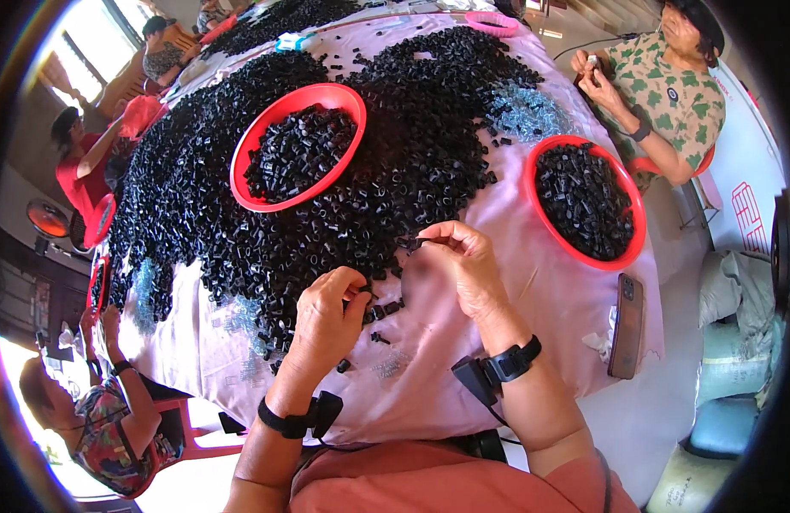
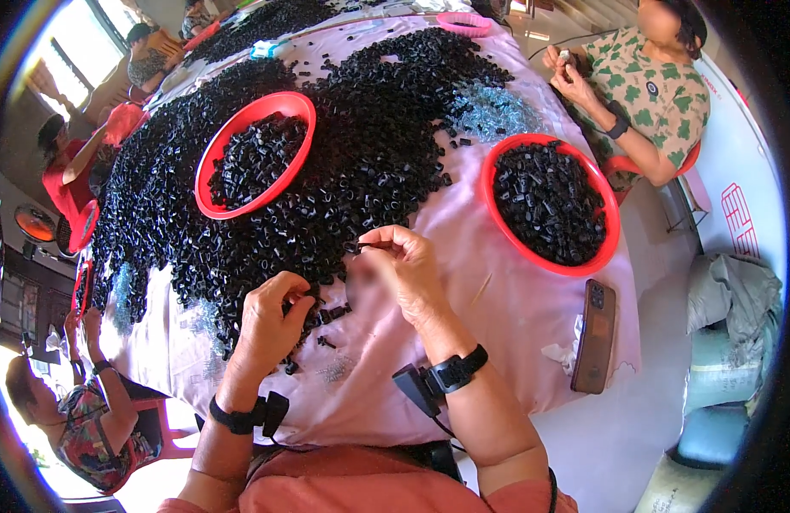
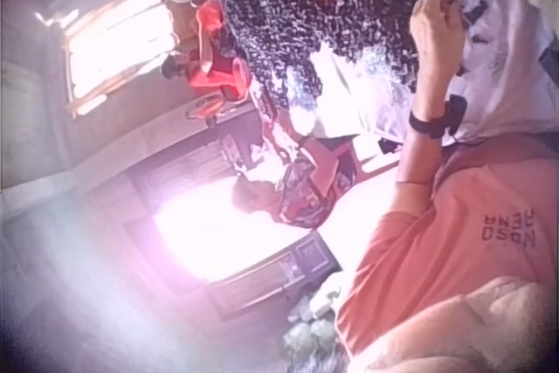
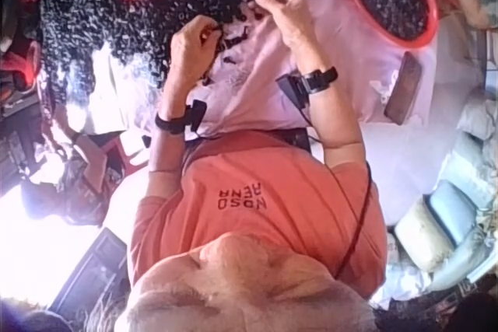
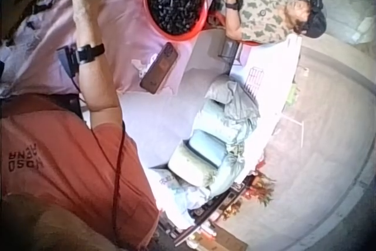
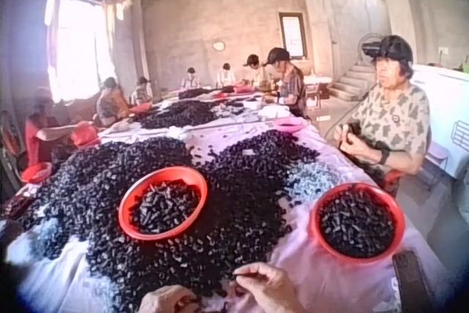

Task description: Sorting small black plastic shoe eyelets or clips on a table into red trays.

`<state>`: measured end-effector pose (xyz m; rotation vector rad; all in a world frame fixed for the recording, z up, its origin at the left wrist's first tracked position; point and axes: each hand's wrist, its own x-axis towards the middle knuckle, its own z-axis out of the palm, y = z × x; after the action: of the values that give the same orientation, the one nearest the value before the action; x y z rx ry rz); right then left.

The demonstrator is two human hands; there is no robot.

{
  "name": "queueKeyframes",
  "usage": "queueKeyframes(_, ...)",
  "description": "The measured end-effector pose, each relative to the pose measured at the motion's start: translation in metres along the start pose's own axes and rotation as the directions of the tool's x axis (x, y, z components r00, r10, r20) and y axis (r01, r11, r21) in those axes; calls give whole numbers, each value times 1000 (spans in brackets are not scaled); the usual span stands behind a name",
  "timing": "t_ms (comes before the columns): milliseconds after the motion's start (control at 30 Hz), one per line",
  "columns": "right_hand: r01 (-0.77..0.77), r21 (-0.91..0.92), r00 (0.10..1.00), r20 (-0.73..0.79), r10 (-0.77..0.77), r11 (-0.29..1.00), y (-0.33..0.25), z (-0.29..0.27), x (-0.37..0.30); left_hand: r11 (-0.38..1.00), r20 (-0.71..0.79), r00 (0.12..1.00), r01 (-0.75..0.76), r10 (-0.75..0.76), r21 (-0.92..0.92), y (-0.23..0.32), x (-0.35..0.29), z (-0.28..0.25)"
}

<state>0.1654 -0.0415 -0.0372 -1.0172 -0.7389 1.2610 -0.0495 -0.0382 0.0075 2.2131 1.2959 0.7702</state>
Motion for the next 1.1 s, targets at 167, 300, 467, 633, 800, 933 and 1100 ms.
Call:
queueKeyframes(167,15,-47,998,-58,-18,999,-2,-4,0,1000,-27,1000,0,-1,-23,2,-3,-2)
queueKeyframes(300,11,-137,997,-71,-20,991,-4,-2,0,1000,-43,999,-6,5,-23,2,-6,-4)
queueKeyframes(467,62,-260,998,-13,-68,964,0,-4,3,998,-19,1000,15,-17,-69,1,-9,-6)
queueKeyframes(633,259,-624,964,217,-155,737,-4,8,-2,997,-56,998,18,-22,-77,0,-17,-13)
queueKeyframes(800,287,-732,954,280,-112,618,-7,0,-10,989,-57,997,-56,49,-137,-6,-21,-8)
queueKeyframes(933,292,-712,953,275,-129,639,-2,-2,-11,990,-80,996,-56,46,-131,-5,-29,-13)
queueKeyframes(1100,310,-698,951,243,-193,646,-3,4,-11,990,-79,997,-33,22,-138,-5,-34,-19)
